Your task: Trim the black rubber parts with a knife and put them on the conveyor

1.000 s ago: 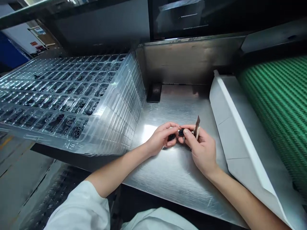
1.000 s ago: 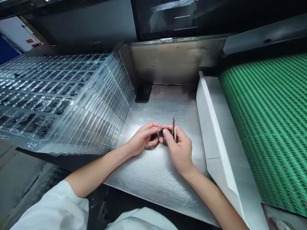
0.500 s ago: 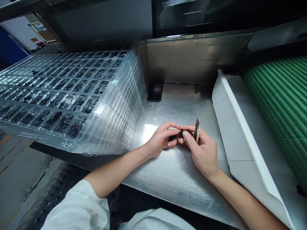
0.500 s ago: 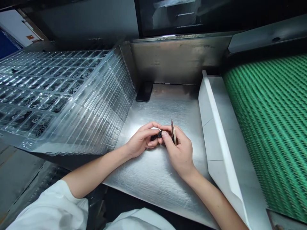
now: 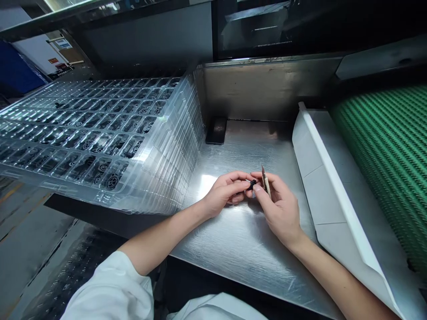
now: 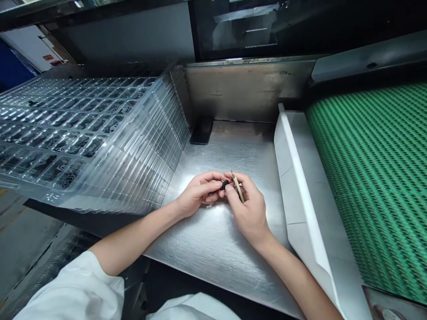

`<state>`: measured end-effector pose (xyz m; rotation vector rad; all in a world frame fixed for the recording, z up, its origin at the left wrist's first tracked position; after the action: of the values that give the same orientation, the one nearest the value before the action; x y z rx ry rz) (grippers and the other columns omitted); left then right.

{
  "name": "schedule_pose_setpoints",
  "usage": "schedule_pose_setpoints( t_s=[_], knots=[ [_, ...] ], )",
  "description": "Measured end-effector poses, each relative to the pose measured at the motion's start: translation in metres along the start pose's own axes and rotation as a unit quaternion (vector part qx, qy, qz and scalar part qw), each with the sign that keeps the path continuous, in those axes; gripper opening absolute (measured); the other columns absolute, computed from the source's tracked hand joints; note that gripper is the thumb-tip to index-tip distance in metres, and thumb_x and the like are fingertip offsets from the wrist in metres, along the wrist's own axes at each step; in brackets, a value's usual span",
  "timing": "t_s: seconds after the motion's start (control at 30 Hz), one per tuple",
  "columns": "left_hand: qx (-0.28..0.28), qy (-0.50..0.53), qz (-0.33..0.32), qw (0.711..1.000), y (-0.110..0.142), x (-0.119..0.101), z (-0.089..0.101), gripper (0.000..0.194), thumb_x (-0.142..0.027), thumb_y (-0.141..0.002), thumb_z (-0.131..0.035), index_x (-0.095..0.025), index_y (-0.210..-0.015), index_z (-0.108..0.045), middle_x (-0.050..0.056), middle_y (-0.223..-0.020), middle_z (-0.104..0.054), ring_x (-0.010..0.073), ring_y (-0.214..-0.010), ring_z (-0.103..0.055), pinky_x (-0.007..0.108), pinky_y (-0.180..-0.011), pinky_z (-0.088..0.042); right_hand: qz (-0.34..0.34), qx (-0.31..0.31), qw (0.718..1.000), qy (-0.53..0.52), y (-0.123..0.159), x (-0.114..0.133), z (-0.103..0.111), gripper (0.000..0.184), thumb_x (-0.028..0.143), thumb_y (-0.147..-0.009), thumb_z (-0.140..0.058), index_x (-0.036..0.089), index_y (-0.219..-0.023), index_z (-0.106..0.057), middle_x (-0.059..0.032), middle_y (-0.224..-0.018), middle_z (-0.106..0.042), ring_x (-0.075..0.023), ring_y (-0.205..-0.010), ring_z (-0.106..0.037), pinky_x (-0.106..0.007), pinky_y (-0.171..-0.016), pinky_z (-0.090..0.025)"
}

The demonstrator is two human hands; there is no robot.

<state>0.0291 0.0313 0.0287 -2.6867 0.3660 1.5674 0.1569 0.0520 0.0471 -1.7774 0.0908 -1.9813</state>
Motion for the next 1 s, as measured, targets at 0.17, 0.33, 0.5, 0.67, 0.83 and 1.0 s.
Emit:
schedule_pose_setpoints(
  t_s=[0.17, 0.33, 0.5, 0.67, 0.83, 1.0],
  knots=[
    [0.008, -0.043, 0.002, 0.999, 0.002, -0.005, -0.004, 0.041, -0.045, -0.081, -0.079, -0.016, -0.105, -0.061, -0.002, -0.070, -0.060, 0.0036, -0.045, -0.033, 0.020, -0.044, -0.017, 0.027, 0.008, 0.999, 0.029, 0.000, 0.005, -0.001, 0.022, 0.034, -0.103, -0.062, 0.024, -0.122, -0.068, -0.0068, -0.114, -0.071, -0.0248, -0.098, -0.068, -0.036, -0.084, -0.056],
    [0.000, -0.050, 0.008, 0.999, 0.003, 0.001, -0.002, 0.033, -0.042, -0.086, -0.073, -0.020, -0.103, -0.056, -0.004, -0.067, -0.057, 0.0043, -0.044, -0.033, 0.019, -0.043, -0.017, 0.033, 0.035, 0.998, 0.040, -0.001, 0.005, -0.005, 0.021, 0.032, -0.104, -0.059, 0.023, -0.121, -0.069, -0.0059, -0.110, -0.071, -0.0224, -0.085, -0.068, -0.034, -0.075, -0.054],
    [-0.018, -0.023, 0.016, 0.999, 0.001, 0.005, 0.002, 0.025, -0.034, -0.086, -0.069, -0.020, -0.102, -0.055, -0.004, -0.068, -0.058, 0.0055, -0.044, -0.036, 0.019, -0.042, -0.022, 0.048, 0.048, 0.996, 0.066, -0.002, 0.005, -0.007, 0.020, 0.033, -0.106, -0.059, 0.025, -0.122, -0.069, -0.0049, -0.110, -0.068, -0.0235, -0.089, -0.066, -0.036, -0.081, -0.051],
    [-0.034, 0.001, 0.014, 0.999, 0.001, 0.001, 0.003, 0.025, -0.034, -0.085, -0.070, -0.019, -0.099, -0.056, -0.002, -0.070, -0.058, 0.0055, -0.047, -0.039, 0.018, -0.043, -0.022, 0.092, 0.052, 0.992, 0.070, -0.002, 0.020, -0.007, 0.019, 0.033, -0.111, -0.056, 0.026, -0.122, -0.069, -0.0049, -0.105, -0.065, -0.0238, -0.092, -0.063, -0.036, -0.081, -0.050],
    [-0.052, 0.028, 0.010, 0.998, 0.003, -0.006, 0.005, 0.028, -0.034, -0.085, -0.070, -0.020, -0.103, -0.055, -0.002, -0.071, -0.057, 0.0057, -0.046, -0.038, 0.018, -0.042, -0.020, 0.119, 0.033, 0.988, 0.094, -0.003, 0.031, -0.003, 0.016, 0.032, -0.111, -0.056, 0.025, -0.106, -0.068, -0.0041, -0.097, -0.063, -0.0235, -0.083, -0.059, -0.036, -0.075, -0.047],
    [-0.062, 0.052, -0.022, 0.996, 0.005, -0.016, 0.006, 0.026, -0.033, -0.086, -0.070, -0.020, -0.104, -0.055, -0.003, -0.073, -0.056, 0.0049, -0.048, -0.037, 0.018, -0.046, -0.021, 0.113, 0.021, 0.987, 0.115, -0.003, 0.027, -0.001, 0.017, 0.034, -0.110, -0.058, 0.025, -0.098, -0.065, -0.0015, -0.090, -0.062, -0.0208, -0.074, -0.056, -0.033, -0.068, -0.042]
  ],
)
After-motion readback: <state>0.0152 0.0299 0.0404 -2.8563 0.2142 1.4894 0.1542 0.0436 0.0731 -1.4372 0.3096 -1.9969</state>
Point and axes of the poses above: each hand's wrist, its own y-axis away from the middle knuckle, its own z-axis out of the back of the hand, x = y × z, the point moved 8 cm from there along -y, towards the middle knuckle
